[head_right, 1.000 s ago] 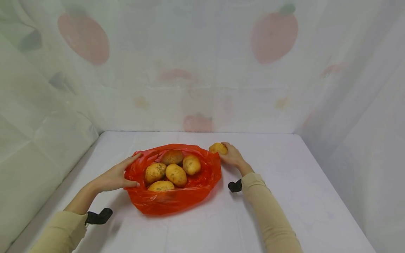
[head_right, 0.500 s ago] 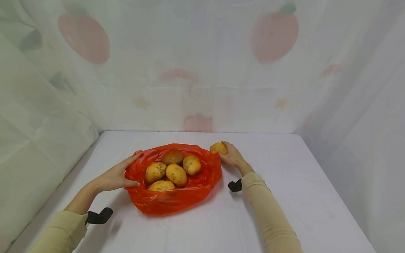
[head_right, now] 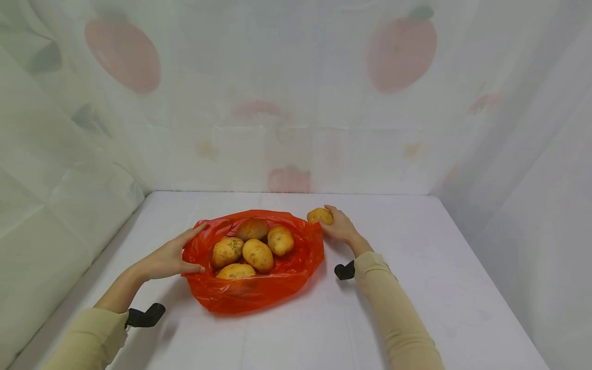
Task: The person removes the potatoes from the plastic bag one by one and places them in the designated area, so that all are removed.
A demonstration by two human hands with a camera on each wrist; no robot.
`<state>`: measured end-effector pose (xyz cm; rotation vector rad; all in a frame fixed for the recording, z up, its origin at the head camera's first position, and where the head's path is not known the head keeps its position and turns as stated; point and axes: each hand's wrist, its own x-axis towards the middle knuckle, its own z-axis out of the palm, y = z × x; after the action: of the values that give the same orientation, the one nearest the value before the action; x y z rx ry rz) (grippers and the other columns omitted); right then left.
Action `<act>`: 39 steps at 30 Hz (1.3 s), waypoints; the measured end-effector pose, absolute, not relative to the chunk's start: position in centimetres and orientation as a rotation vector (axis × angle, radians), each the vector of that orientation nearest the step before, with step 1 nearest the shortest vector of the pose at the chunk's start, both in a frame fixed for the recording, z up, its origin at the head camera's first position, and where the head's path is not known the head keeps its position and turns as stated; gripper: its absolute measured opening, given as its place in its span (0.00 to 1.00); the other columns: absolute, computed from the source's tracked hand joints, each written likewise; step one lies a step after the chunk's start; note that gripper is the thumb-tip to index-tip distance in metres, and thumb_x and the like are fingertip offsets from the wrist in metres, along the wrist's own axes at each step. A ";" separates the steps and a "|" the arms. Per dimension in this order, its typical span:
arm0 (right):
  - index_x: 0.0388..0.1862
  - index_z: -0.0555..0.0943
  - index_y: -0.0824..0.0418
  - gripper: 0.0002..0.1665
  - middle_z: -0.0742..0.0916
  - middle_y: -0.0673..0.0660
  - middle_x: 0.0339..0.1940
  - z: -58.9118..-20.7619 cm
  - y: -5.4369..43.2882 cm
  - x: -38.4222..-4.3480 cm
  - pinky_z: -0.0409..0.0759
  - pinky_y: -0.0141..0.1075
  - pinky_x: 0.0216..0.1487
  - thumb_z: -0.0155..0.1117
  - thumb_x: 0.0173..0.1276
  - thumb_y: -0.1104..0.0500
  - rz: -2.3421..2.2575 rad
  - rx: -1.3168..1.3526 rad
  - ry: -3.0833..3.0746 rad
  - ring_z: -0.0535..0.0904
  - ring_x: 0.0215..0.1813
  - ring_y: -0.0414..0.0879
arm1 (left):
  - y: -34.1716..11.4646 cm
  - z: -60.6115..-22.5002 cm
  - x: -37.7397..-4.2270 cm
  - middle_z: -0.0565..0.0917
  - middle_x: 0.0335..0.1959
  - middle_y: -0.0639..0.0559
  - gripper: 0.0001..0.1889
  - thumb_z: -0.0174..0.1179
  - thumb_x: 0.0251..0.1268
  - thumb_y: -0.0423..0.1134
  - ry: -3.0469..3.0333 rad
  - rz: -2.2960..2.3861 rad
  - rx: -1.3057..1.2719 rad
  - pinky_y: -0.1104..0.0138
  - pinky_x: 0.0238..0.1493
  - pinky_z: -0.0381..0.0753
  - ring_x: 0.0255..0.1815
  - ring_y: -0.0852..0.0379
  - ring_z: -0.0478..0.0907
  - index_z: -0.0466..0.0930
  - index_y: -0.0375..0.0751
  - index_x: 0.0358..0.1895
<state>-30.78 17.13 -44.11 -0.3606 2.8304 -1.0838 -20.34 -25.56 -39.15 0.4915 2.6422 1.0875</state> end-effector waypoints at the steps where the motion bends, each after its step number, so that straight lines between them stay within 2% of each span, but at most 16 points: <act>1: 0.70 0.56 0.63 0.42 0.69 0.68 0.65 -44.0 17.2 -30.8 0.65 0.54 0.63 0.57 0.64 0.46 -1.083 -0.358 2.826 0.67 0.62 0.60 | -25.6 -39.2 -20.3 0.50 0.72 0.41 0.55 0.72 0.44 0.47 2.642 1.088 0.492 0.50 0.53 0.75 0.68 0.38 0.56 0.43 0.53 0.74; 22: 0.70 0.57 0.65 0.39 0.67 0.69 0.66 -43.9 18.4 -30.6 0.61 0.56 0.65 0.56 0.65 0.50 -1.073 -0.409 2.850 0.62 0.66 0.63 | -25.4 -39.0 -20.5 0.50 0.72 0.42 0.54 0.71 0.45 0.47 2.647 1.078 0.493 0.50 0.54 0.75 0.68 0.39 0.56 0.43 0.53 0.74; 32: 0.69 0.59 0.65 0.39 0.67 0.71 0.65 -43.2 19.1 -30.1 0.68 0.57 0.59 0.59 0.64 0.51 -1.108 -0.504 2.901 0.68 0.60 0.67 | -25.4 -39.0 -20.4 0.49 0.72 0.42 0.54 0.71 0.45 0.47 2.657 1.083 0.494 0.50 0.54 0.74 0.68 0.39 0.55 0.43 0.52 0.74; 39: 0.66 0.64 0.67 0.35 0.71 0.69 0.63 -42.5 19.5 -29.9 0.72 0.57 0.55 0.61 0.64 0.54 -1.136 -0.631 2.992 0.69 0.60 0.66 | -25.4 -39.1 -20.3 0.50 0.72 0.42 0.54 0.71 0.45 0.47 2.659 1.079 0.489 0.50 0.54 0.74 0.68 0.39 0.55 0.44 0.53 0.74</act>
<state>-29.86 19.49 -42.47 -0.6314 2.9918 -1.1364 -20.35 -25.41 -39.14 0.4892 2.6586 1.0786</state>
